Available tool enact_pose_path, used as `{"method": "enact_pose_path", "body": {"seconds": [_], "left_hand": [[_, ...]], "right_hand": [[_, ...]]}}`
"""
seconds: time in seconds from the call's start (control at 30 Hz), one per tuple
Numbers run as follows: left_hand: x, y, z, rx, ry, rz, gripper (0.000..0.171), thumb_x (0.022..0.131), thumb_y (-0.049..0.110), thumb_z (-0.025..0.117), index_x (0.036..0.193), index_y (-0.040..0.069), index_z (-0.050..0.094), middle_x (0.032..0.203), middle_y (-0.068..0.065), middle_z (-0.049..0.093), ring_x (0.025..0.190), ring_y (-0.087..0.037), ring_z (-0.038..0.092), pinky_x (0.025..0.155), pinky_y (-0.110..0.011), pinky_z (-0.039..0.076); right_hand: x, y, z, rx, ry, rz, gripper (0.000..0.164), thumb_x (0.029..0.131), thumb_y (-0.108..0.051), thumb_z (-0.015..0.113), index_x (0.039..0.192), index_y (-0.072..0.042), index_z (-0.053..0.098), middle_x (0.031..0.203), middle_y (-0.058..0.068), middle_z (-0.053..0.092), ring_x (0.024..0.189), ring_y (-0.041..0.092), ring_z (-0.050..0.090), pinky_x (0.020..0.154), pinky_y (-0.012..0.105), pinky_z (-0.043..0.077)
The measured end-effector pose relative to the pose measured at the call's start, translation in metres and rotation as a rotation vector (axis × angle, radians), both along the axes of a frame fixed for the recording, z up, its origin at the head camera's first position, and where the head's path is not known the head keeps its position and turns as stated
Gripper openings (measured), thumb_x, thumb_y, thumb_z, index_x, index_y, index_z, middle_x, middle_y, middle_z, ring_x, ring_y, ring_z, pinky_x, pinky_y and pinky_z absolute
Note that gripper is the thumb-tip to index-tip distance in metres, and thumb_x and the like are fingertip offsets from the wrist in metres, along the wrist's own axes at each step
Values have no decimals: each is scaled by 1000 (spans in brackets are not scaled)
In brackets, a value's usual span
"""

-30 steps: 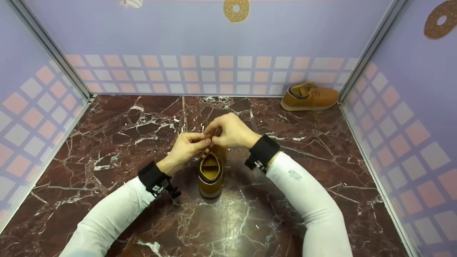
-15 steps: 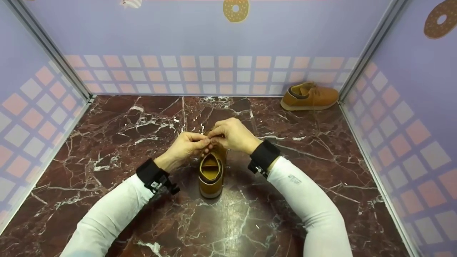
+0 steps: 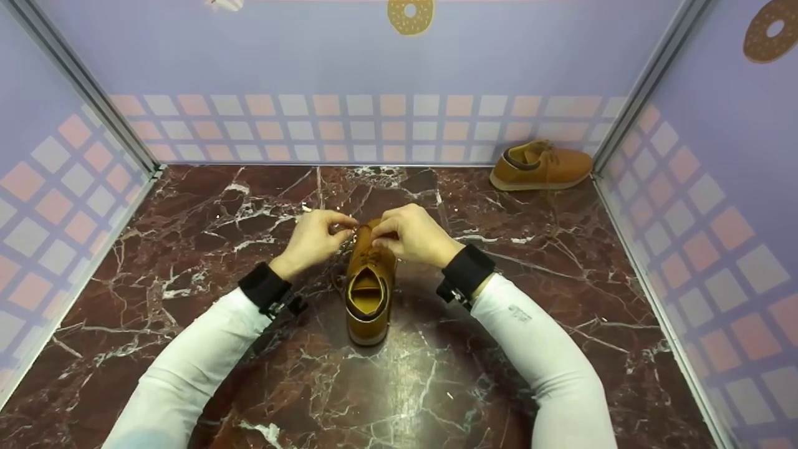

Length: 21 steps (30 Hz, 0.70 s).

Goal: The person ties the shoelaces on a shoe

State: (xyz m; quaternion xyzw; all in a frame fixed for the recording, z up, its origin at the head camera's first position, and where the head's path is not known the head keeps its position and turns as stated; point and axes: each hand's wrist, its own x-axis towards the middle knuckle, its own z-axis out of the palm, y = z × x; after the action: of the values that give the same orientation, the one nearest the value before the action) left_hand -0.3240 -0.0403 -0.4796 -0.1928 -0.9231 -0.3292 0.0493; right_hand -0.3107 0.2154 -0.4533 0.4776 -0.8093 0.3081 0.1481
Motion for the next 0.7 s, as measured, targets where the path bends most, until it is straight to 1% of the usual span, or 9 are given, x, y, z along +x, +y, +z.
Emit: {"method": "enact_pose_path", "body": {"seconds": [0.1, 0.17, 0.23, 0.27, 0.33, 0.47, 0.5, 0.6, 0.7], "left_hand": [[-5, 6, -2, -89, -18, -50, 38, 104, 6, 73, 140, 16, 79, 141, -8, 81, 126, -31, 78, 111, -47, 63], [-12, 9, -4, -129, -42, -78, 44, 104, 3, 69, 146, 14, 75, 146, -10, 78, 132, -34, 76, 115, -50, 62], [-18, 11, -7, -164, -68, -89, 48, 104, 1, 64, 149, 14, 73, 147, -10, 78, 132, -36, 76, 113, -52, 62], [-32, 9, -22, -170, -68, -94, 46, 104, 4, 63, 148, 15, 74, 143, -8, 80, 129, -34, 78, 109, -50, 64], [-35, 8, -26, -189, -75, -70, 41, 104, 8, 65, 143, 15, 77, 135, -8, 83, 124, -35, 80, 104, -51, 65], [-37, 6, -32, -175, -63, -34, 28, 104, 15, 71, 129, 14, 83, 124, -8, 86, 118, -34, 81, 100, -52, 65], [-25, 7, -19, -181, -59, -19, 26, 104, 13, 72, 126, 13, 84, 124, -11, 86, 117, -37, 81, 100, -55, 65], [-24, 7, -19, -193, -18, -14, 18, 104, 18, 74, 117, 14, 86, 118, -9, 87, 112, -35, 82, 96, -55, 65], [-22, 7, -19, -225, 9, -21, 16, 105, 21, 73, 112, 14, 85, 113, -9, 87, 107, -34, 82, 93, -54, 66]], "right_hand": [[0, -1, 0, -9, -19, 6, 7, 91, -1, 89, 98, -2, 89, 84, 10, 81, 67, 23, 73, 60, 37, 62], [0, -2, 0, -13, -25, 10, 8, 90, 0, 89, 98, -2, 89, 84, 10, 81, 67, 22, 73, 60, 36, 61], [0, -3, -1, -13, -34, 10, 9, 90, 1, 89, 98, -2, 89, 85, 10, 82, 67, 22, 73, 60, 34, 61], [0, -3, -1, -11, -36, 9, 9, 90, 1, 89, 98, -3, 89, 85, 10, 82, 66, 22, 73, 60, 33, 60], [1, -4, -2, -6, -39, 11, 9, 91, 0, 89, 99, -3, 89, 85, 9, 82, 67, 22, 73, 61, 32, 60], [1, -5, -2, -1, -52, 13, 8, 91, 0, 88, 99, -3, 89, 86, 9, 82, 67, 21, 73, 61, 29, 59], [1, -5, -2, -1, -55, 11, 8, 91, 0, 88, 99, -3, 89, 85, 9, 82, 67, 21, 72, 61, 29, 59], [1, -4, -2, 3, -61, 5, 8, 91, 0, 88, 98, -4, 89, 85, 9, 81, 66, 20, 71, 61, 27, 56], [1, -4, -2, 7, -62, 2, 7, 92, -1, 88, 98, -4, 89, 85, 8, 81, 67, 20, 72, 62, 26, 56]]}}
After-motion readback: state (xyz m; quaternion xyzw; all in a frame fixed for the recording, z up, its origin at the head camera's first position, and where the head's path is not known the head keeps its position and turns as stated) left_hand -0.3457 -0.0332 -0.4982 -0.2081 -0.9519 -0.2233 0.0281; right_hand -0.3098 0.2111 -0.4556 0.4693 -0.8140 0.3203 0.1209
